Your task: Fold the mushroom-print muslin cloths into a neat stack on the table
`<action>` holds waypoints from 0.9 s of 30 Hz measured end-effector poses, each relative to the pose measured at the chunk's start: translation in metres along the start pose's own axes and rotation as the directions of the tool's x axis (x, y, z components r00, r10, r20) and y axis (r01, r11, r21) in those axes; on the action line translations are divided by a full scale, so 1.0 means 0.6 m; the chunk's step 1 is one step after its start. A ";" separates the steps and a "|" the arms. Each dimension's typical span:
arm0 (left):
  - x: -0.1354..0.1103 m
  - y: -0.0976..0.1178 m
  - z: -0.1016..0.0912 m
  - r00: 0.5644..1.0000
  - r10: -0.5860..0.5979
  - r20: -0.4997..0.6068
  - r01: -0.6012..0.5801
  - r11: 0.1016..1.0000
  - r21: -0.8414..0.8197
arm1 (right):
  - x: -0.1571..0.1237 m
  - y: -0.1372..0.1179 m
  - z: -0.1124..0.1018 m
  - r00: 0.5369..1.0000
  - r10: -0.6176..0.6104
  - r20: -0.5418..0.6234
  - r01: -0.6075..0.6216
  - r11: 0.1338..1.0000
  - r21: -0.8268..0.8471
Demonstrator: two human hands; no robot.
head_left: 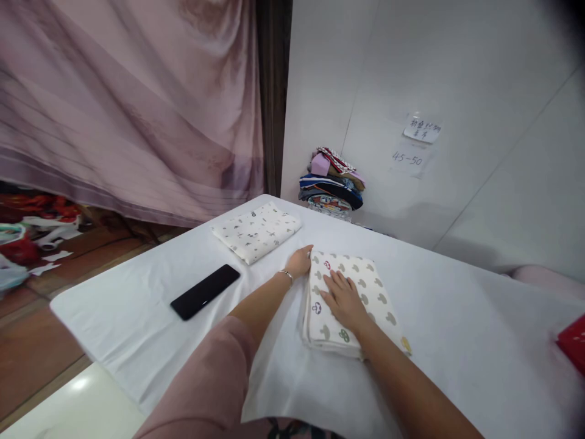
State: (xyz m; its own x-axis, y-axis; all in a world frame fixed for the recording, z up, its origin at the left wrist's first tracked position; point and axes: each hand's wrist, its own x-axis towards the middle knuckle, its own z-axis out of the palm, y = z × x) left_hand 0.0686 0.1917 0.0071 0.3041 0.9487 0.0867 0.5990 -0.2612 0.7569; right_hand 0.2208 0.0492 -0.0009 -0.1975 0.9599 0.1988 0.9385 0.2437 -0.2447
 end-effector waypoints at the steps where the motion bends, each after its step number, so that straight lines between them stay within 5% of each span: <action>1: 0.007 -0.001 0.001 1.000 0.004 0.029 -0.003 1.000 -0.018 | -0.002 -0.002 -0.001 1.000 -0.013 -0.020 0.013 1.000 0.003; 7: 0.032 -0.017 -0.004 0.997 0.007 0.075 -0.002 0.998 -0.063 | -0.004 -0.012 -0.013 0.981 -0.156 0.115 0.151 0.987 0.051; 13: 0.048 -0.032 0.004 0.997 -0.070 0.037 0.073 0.995 -0.069 | -0.003 -0.019 -0.022 0.980 -0.134 0.147 0.125 0.990 0.069; 17: 0.045 -0.010 -0.002 0.995 -0.087 0.048 0.091 0.993 -0.078 | -0.003 -0.022 -0.026 0.980 -0.129 0.149 0.119 0.990 0.073; 20: 0.024 0.027 0.002 1.000 0.016 -0.017 -0.016 1.000 -0.022 | 0.002 -0.024 -0.029 0.981 -0.130 0.144 0.119 0.989 0.082; 22: 0.002 0.051 0.016 0.979 0.202 -0.030 -0.198 0.973 0.115 | 0.004 -0.027 -0.033 0.983 -0.134 0.129 0.124 0.989 0.085; 24: -0.021 0.065 0.035 0.939 0.341 0.032 -0.337 0.902 0.271 | 0.002 -0.031 -0.039 0.982 -0.143 0.121 0.132 0.987 0.092; 27: -0.044 0.062 0.058 0.923 0.370 0.104 -0.377 0.822 0.426 | -0.014 -0.032 -0.058 0.973 -0.184 0.141 0.159 0.973 0.169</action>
State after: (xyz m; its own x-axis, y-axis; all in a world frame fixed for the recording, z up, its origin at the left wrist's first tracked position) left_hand 0.1088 0.1508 0.0101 0.5791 0.7607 0.2932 0.6933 -0.6487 0.3138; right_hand 0.2143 0.0317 0.0353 -0.4043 0.9086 0.1044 0.8337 0.4131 -0.3664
